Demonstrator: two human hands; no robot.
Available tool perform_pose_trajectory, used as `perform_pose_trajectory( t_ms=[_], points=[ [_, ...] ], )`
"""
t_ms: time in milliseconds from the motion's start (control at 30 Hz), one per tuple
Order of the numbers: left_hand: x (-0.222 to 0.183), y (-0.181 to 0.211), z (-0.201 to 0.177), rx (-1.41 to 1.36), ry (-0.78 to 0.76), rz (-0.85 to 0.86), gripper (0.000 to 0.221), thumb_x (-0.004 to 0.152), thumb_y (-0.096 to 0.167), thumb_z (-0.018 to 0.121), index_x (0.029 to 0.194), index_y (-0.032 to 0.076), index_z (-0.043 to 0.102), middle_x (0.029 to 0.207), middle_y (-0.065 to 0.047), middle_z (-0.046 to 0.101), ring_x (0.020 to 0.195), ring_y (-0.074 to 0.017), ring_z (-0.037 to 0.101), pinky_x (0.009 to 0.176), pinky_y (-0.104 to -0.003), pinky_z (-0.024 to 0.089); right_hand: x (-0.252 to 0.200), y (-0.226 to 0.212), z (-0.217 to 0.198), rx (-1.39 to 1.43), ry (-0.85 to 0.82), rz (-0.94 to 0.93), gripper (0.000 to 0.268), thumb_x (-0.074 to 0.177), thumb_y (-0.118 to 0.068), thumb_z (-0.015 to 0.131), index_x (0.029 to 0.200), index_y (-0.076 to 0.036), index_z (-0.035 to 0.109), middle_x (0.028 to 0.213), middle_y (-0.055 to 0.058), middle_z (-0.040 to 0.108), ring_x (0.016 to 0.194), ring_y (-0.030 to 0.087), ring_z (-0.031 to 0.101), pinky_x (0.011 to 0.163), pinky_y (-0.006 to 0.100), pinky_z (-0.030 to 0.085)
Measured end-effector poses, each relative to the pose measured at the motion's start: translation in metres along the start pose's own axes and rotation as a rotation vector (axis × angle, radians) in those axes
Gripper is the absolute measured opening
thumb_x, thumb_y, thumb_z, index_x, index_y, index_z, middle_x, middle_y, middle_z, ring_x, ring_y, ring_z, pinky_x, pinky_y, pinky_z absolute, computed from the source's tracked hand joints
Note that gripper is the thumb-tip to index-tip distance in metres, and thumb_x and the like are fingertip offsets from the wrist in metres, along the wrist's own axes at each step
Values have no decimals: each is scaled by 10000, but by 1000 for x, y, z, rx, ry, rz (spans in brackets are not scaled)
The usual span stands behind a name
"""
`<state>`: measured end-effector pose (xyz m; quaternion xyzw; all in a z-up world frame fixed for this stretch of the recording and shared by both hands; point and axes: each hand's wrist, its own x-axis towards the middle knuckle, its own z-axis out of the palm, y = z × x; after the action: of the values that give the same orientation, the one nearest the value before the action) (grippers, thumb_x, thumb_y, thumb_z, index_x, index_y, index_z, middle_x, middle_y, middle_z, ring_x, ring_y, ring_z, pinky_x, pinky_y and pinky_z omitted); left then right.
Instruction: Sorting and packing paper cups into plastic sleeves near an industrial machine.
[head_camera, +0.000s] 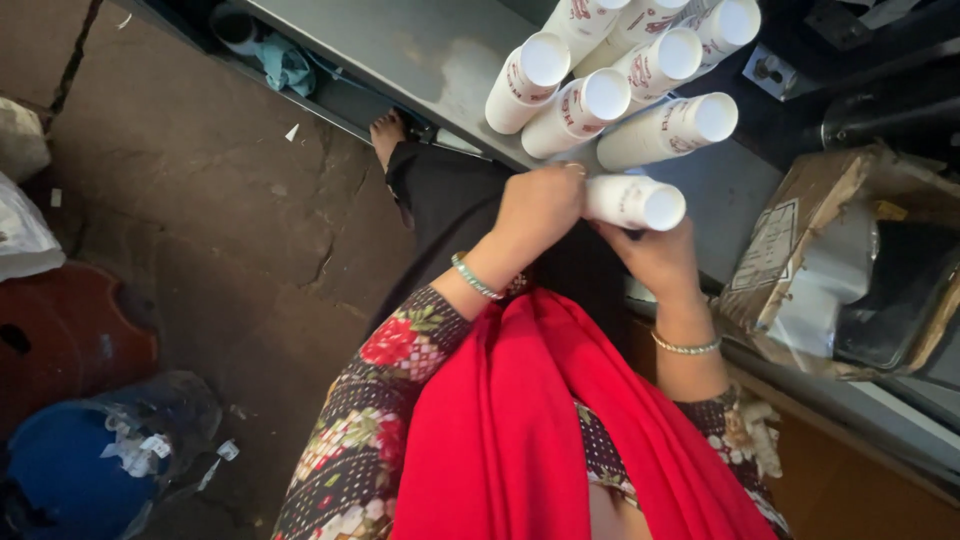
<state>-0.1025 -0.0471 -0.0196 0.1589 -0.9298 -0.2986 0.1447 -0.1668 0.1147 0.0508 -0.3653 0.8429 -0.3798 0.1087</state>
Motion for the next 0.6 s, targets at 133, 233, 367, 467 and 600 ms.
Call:
perform_pose_trajectory(
  t_ms=[133, 233, 367, 467, 600],
  points=[
    [-22, -16, -32, -103, 168, -33, 137, 950, 185, 613, 931, 65, 677, 830, -128, 715, 715, -350, 701, 598, -473, 546, 26, -5, 6, -82, -2, -9, 439, 846, -234, 885, 1197, -45, 700, 1126, 164, 756, 1083, 300, 738, 893, 393, 571],
    [-32, -21, -49, -160, 218, -43, 138, 966, 182, 614, 968, 66, 688, 855, -124, 717, 716, -357, 690, 596, -466, 542, 39, 4, 11, -169, 36, -69, 483, 841, -249, 900, 1212, -36, 675, 1158, 199, 727, 1091, 365, 705, 881, 426, 563],
    [-37, -21, -49, -203, 213, -22, 122, 951, 177, 626, 956, 68, 680, 876, -121, 716, 747, -349, 694, 616, -451, 548, 42, 3, 10, -154, 44, -93, 539, 840, -271, 901, 1241, -37, 628, 1161, 191, 708, 1049, 369, 697, 857, 437, 561],
    [-37, -16, -45, -212, 184, -19, 128, 954, 180, 631, 948, 61, 677, 864, -128, 710, 738, -354, 688, 612, -458, 542, 41, 5, 10, -193, 29, -74, 526, 835, -268, 898, 1232, -42, 637, 1126, 179, 705, 975, 356, 691, 816, 435, 560],
    [-40, -13, -47, -235, 165, -21, 132, 964, 185, 618, 937, 68, 672, 857, -135, 703, 731, -365, 680, 613, -469, 537, 37, 10, 6, -327, 20, -137, 426, 847, -247, 889, 1165, -46, 690, 1086, 159, 707, 963, 353, 667, 799, 434, 551]
  ],
)
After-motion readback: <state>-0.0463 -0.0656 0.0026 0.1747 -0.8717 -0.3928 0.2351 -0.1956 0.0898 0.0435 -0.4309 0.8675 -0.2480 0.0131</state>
